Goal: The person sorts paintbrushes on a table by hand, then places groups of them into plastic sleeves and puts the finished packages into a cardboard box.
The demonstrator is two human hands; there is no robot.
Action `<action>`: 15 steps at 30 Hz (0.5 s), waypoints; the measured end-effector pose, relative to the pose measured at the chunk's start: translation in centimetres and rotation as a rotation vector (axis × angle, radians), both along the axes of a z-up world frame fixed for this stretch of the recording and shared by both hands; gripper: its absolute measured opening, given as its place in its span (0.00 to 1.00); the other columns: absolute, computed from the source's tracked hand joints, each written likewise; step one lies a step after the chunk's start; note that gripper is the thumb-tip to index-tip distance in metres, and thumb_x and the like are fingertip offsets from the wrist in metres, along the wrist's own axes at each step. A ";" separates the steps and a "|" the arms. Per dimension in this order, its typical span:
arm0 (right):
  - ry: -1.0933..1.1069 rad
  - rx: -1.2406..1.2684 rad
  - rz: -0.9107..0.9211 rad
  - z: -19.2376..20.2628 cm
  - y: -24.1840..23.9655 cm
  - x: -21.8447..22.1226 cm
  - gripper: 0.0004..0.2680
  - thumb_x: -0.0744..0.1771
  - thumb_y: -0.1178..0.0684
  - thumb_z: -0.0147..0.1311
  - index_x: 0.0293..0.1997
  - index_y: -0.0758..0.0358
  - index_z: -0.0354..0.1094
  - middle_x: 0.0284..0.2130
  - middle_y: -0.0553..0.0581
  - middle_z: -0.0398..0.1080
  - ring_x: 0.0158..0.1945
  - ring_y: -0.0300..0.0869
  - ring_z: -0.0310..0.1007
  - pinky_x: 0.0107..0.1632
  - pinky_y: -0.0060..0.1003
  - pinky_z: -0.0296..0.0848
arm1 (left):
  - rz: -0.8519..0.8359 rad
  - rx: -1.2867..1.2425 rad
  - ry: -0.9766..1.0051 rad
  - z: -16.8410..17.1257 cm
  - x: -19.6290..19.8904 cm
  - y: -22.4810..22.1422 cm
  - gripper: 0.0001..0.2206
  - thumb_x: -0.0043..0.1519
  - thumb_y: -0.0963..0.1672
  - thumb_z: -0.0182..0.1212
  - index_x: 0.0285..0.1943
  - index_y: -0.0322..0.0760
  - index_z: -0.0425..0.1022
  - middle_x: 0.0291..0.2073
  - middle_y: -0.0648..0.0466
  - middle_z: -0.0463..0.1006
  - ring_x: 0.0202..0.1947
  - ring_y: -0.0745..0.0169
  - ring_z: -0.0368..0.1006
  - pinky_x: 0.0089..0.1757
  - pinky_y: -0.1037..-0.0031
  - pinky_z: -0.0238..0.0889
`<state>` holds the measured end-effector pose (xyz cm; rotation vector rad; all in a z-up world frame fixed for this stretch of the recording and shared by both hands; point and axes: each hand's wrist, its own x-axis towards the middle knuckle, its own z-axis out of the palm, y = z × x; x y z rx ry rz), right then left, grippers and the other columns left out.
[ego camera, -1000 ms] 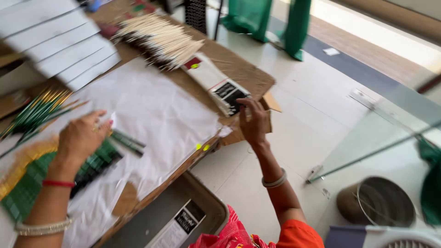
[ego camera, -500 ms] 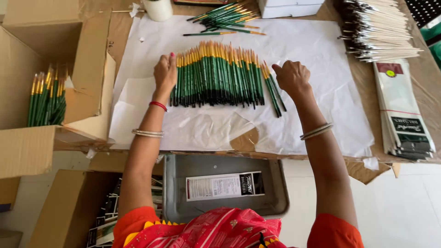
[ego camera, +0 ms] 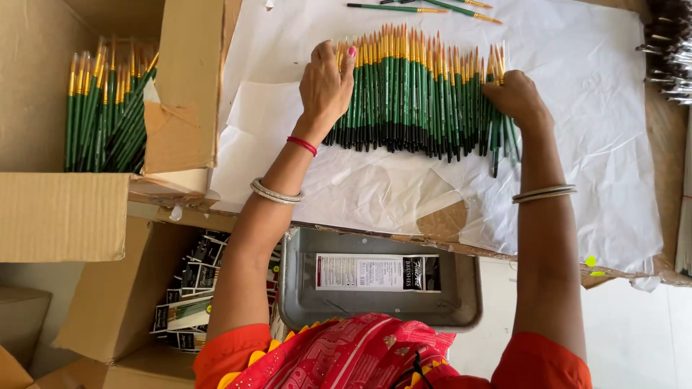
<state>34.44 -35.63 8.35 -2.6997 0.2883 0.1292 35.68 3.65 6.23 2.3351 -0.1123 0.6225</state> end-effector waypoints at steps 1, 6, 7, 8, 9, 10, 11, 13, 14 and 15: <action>-0.040 0.044 0.044 -1.2 -1.8 0.4 0.16 0.71 0.48 0.56 0.43 0.82 0.72 0.35 0.79 0.75 0.40 0.60 0.78 0.44 0.56 0.74 | 0.004 0.016 -0.010 0.0 0.1 -0.1 0.24 0.71 0.54 0.49 0.59 0.26 0.66 0.55 0.33 0.74 0.43 0.34 0.77 0.43 0.52 0.71; -0.277 0.864 0.237 11.4 5.2 -8.1 0.12 0.74 0.59 0.47 0.63 0.76 0.52 0.39 0.62 0.73 0.35 0.46 0.77 0.38 0.39 0.81 | -0.015 0.001 -0.110 1.5 -0.6 -0.3 0.24 0.73 0.54 0.46 0.60 0.27 0.67 0.53 0.36 0.76 0.44 0.41 0.78 0.45 0.55 0.72; -0.428 1.084 0.492 14.0 7.0 -10.2 0.15 0.75 0.61 0.49 0.71 0.72 0.51 0.43 0.60 0.73 0.36 0.43 0.76 0.42 0.36 0.81 | -0.031 -0.009 -0.197 2.2 -1.0 -0.4 0.23 0.75 0.55 0.44 0.60 0.30 0.68 0.52 0.41 0.79 0.46 0.44 0.79 0.47 0.56 0.72; -0.413 1.087 0.488 13.4 8.9 -11.3 0.15 0.75 0.61 0.49 0.71 0.72 0.51 0.43 0.60 0.73 0.36 0.43 0.76 0.42 0.36 0.81 | -0.027 -0.010 -0.182 3.0 -1.7 -0.4 0.23 0.75 0.55 0.44 0.60 0.30 0.68 0.52 0.41 0.79 0.46 0.44 0.79 0.47 0.56 0.72; -0.465 1.157 0.576 12.8 10.8 -12.5 0.12 0.75 0.61 0.52 0.66 0.69 0.56 0.40 0.60 0.73 0.38 0.44 0.77 0.45 0.38 0.81 | -0.176 -0.168 -0.240 3.9 -2.5 -0.5 0.26 0.75 0.56 0.40 0.62 0.30 0.68 0.52 0.41 0.80 0.45 0.47 0.79 0.48 0.59 0.73; -0.527 1.227 0.672 12.4 12.7 -13.4 0.08 0.75 0.61 0.55 0.62 0.67 0.62 0.37 0.61 0.74 0.39 0.45 0.78 0.48 0.41 0.81 | -0.324 -0.323 -0.308 5.1 -3.0 -0.4 0.28 0.76 0.57 0.36 0.64 0.29 0.69 0.53 0.41 0.81 0.45 0.49 0.80 0.49 0.62 0.73; -0.521 1.232 0.674 10.4 14.4 -14.3 0.08 0.75 0.61 0.55 0.62 0.67 0.62 0.37 0.61 0.74 0.39 0.45 0.78 0.48 0.41 0.81 | -0.317 -0.320 -0.306 5.3 -3.7 -0.4 0.28 0.76 0.57 0.36 0.64 0.29 0.69 0.53 0.41 0.81 0.45 0.49 0.80 0.49 0.62 0.73; -0.163 0.895 0.710 6.7 18.0 -15.7 0.03 0.70 0.59 0.54 0.47 0.65 0.70 0.40 0.57 0.76 0.49 0.43 0.77 0.57 0.41 0.79 | -0.536 -0.525 -0.212 6.6 -4.3 -0.4 0.33 0.73 0.61 0.34 0.58 0.33 0.74 0.47 0.46 0.84 0.40 0.55 0.82 0.50 0.63 0.78; -0.176 0.896 0.723 5.9 18.0 -15.2 0.03 0.70 0.59 0.54 0.47 0.65 0.70 0.40 0.57 0.76 0.49 0.43 0.77 0.57 0.41 0.79 | -0.534 -0.515 -0.227 7.6 -5.3 -0.4 0.33 0.73 0.61 0.34 0.58 0.33 0.74 0.47 0.46 0.84 0.40 0.55 0.82 0.50 0.63 0.78; -0.081 0.955 0.752 5.1 18.1 -14.7 0.04 0.70 0.59 0.53 0.49 0.65 0.69 0.41 0.56 0.76 0.50 0.42 0.76 0.56 0.40 0.77 | -0.835 -0.619 -0.148 8.6 -6.3 -0.4 0.35 0.71 0.64 0.33 0.60 0.37 0.75 0.49 0.47 0.84 0.45 0.58 0.82 0.51 0.64 0.76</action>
